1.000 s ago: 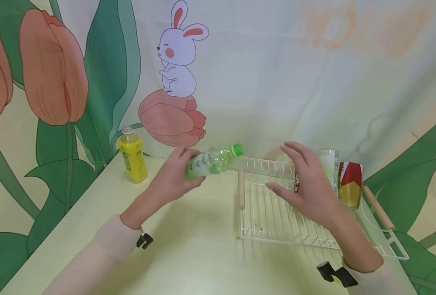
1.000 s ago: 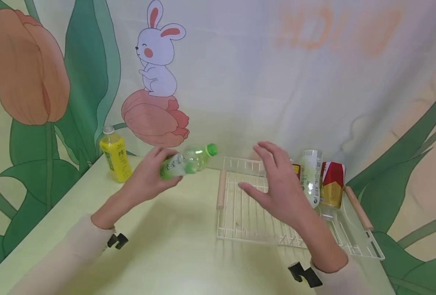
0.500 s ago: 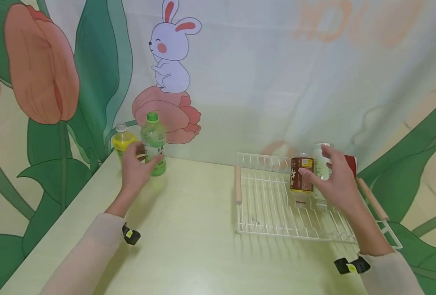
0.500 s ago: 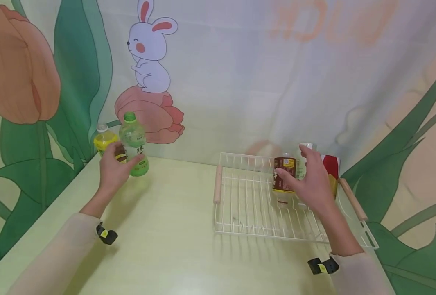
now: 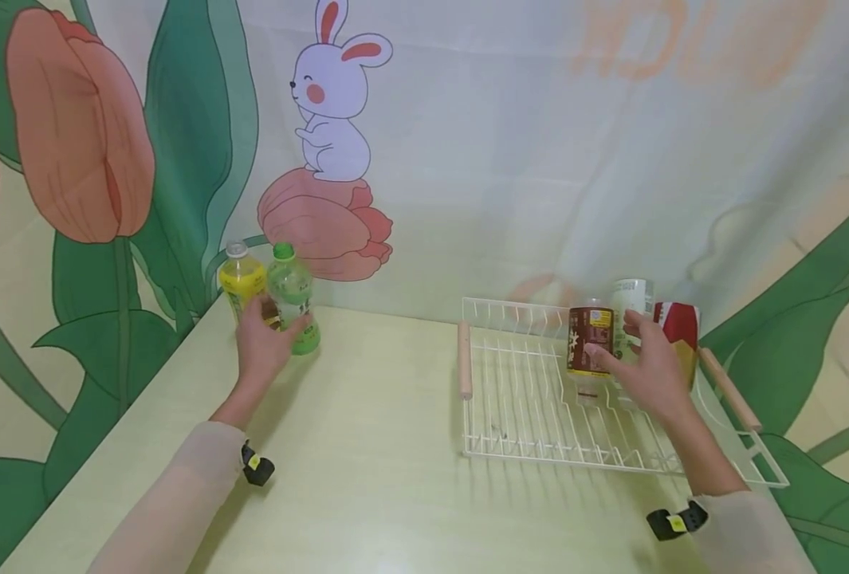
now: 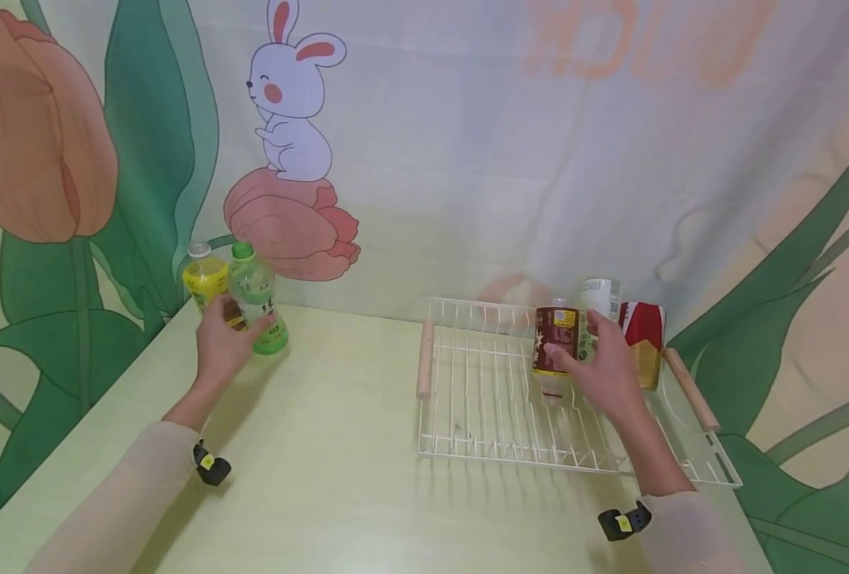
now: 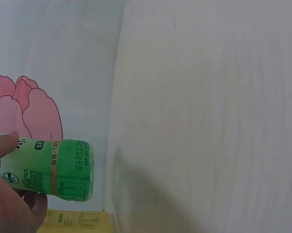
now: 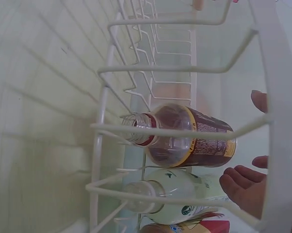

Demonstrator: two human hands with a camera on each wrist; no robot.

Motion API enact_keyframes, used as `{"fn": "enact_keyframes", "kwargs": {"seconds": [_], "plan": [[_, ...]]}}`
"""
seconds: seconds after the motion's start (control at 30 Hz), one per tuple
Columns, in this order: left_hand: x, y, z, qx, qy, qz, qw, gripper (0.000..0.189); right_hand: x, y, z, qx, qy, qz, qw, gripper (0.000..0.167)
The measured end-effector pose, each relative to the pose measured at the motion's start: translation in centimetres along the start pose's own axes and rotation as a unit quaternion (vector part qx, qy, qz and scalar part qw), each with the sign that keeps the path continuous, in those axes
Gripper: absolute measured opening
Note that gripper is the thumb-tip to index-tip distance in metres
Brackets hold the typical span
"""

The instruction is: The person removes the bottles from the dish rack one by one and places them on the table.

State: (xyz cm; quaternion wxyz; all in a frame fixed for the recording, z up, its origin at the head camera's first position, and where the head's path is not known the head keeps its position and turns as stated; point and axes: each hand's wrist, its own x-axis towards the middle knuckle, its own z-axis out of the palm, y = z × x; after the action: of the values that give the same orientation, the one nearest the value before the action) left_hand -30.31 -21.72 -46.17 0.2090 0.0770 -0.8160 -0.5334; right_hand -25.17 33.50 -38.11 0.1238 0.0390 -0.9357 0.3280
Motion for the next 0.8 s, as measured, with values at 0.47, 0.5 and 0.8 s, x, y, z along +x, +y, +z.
{"fn": "enact_keyframes", "kwargs": {"seconds": [0.47, 0.5, 0.8], "plan": [[0.1, -1.2, 0.3, 0.025, -0.001, -0.021, 0.9995, 0.067, 0.3, 0.6, 0.8, 0.024, -0.02, 0.013, 0.9994, 0.099], [0.1, -1.2, 0.3, 0.026, -0.001, -0.02, 0.9995, 0.067, 0.3, 0.7, 0.9, 0.023, -0.022, 0.013, 0.9994, 0.098], [0.3, -1.8, 0.6, 0.028, -0.001, -0.016, 0.9995, 0.067, 0.5, 1.3, 1.4, 0.01, -0.019, 0.004, 0.9998, 0.096]]}}
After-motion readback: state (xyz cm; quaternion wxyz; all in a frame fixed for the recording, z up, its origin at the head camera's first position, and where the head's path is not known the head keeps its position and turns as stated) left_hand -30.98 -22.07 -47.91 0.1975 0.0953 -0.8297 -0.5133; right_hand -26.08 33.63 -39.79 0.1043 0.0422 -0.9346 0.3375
